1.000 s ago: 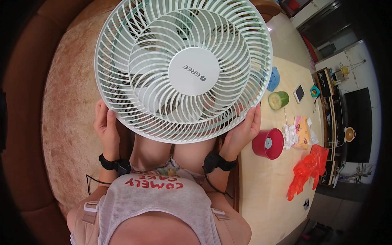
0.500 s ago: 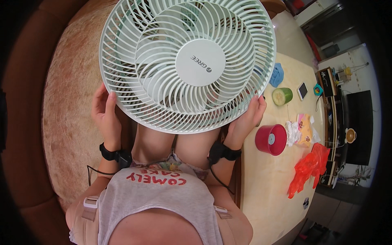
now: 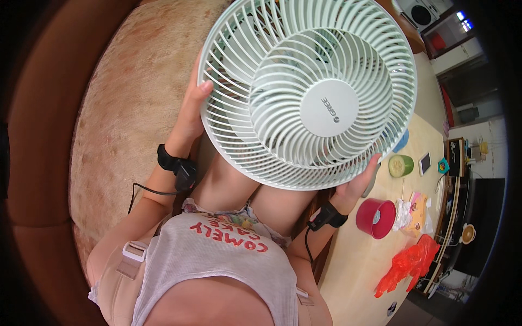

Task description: Disassembling and reassembling a small electric fan using a screwdriver.

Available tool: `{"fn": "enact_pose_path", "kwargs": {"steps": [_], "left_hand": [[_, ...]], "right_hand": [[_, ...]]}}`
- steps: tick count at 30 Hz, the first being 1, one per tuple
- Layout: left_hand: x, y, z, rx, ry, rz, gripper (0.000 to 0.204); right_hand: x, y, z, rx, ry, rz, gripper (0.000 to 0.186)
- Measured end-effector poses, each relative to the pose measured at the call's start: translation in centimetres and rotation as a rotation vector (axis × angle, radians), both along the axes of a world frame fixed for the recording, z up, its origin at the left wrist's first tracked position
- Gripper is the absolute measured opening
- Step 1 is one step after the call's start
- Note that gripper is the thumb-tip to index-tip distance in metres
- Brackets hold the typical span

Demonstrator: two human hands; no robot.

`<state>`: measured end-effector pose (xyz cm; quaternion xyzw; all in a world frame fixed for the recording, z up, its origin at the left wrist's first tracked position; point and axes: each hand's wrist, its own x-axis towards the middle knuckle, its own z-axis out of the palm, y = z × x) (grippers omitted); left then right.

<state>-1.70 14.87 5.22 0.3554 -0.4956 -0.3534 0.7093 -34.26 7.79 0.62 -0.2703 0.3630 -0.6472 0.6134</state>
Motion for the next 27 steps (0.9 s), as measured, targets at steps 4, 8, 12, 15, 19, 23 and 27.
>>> {"fn": "enact_pose_path", "kwargs": {"steps": [4,8,12,15,19,23,27], "left_hand": [[-0.2,1.6,0.1,0.037,-0.086,0.069,0.08],[-0.5,1.8,-0.3,0.032,-0.156,0.154,0.074],[-1.0,1.3,-1.9,-0.111,-0.208,0.246,0.064],[-0.4,1.6,-2.3,-0.147,-0.255,0.248,0.062],[-0.5,2.3,-2.2,-0.137,-0.253,0.211,0.063],[-0.4,2.3,-2.6,-0.169,-0.293,0.232,0.069],[-0.1,2.6,-2.5,-0.147,-0.275,0.182,0.073]], "right_hand": [[0.3,0.9,1.0,0.033,0.046,-0.009,0.057],[0.0,2.0,1.3,0.057,0.061,-0.035,0.057],[1.6,1.8,1.7,0.01,0.143,-0.135,0.058],[1.9,1.7,2.6,0.0,0.121,-0.128,0.058],[2.2,1.2,3.6,-0.002,0.164,-0.108,0.058],[2.2,0.9,4.2,0.026,0.202,-0.141,0.055],[1.3,0.2,5.0,0.021,0.289,-0.167,0.053]]}}
